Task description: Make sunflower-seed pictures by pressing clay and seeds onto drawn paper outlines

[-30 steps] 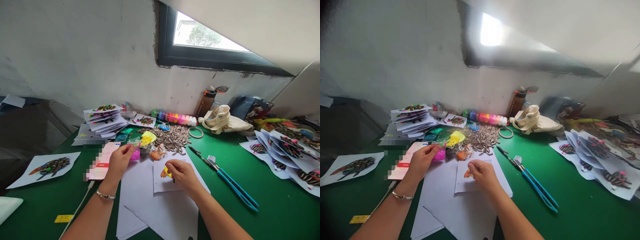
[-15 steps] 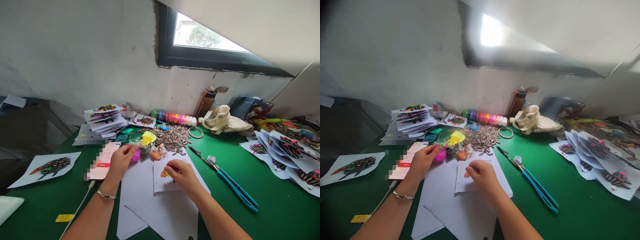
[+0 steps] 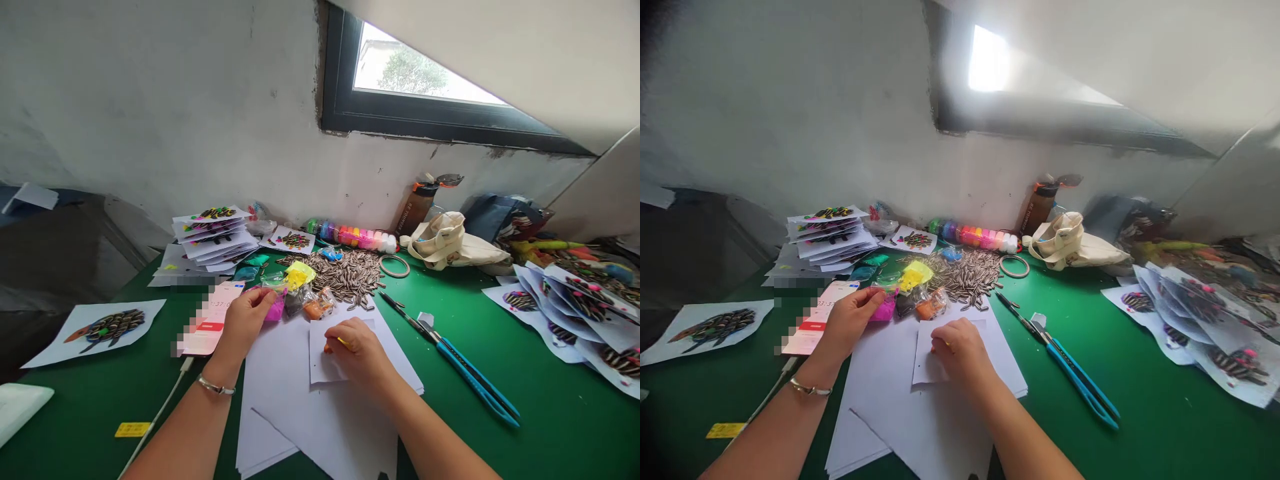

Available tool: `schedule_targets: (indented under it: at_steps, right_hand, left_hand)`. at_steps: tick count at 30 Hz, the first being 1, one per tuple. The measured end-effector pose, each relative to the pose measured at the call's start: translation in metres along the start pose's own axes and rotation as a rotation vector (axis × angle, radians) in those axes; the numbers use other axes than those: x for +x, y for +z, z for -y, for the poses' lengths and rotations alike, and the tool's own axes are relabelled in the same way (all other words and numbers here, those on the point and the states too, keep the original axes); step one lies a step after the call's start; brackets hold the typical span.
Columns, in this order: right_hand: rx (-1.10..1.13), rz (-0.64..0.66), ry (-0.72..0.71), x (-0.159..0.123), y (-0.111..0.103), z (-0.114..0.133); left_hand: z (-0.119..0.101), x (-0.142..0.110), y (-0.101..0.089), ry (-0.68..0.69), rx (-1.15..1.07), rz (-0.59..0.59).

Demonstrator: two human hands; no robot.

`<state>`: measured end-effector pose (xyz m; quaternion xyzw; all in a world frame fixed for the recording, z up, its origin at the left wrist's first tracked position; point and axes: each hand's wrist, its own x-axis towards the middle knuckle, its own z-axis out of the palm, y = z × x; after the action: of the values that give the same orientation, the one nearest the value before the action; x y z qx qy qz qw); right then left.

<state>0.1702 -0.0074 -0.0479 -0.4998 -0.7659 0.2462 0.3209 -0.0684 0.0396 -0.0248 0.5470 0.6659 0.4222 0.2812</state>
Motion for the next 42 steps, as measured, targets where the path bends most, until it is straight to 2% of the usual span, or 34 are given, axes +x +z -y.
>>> schedule_targets:
  at_steps: [12,17,22,28,35,42]
  right_hand:
    - [-0.233,-0.077,-0.049,0.007,0.014,-0.006]
    - [-0.273,-0.021,-0.085,0.004,0.011,-0.006]
    - [-0.249,0.06,-0.086,0.0,0.001,0.003]
    - [-0.216,0.074,-0.061,-0.001,0.0,0.003]
    - [-0.284,0.121,-0.111,-0.003,-0.002,0.007]
    - [-0.242,0.027,-0.119,-0.003,-0.001,-0.002]
  left_hand:
    - [0.0,-0.001,0.002,0.033,0.026,0.008]
    - [-0.001,-0.002,0.002,0.029,0.036,0.003]
    - [-0.001,-0.002,0.003,0.032,0.021,0.007]
    - [-0.001,-0.003,0.003,0.021,0.031,0.011]
    - [-0.002,-0.003,0.002,0.014,0.044,0.008]
    - [-0.002,-0.002,0.003,0.021,0.052,0.004]
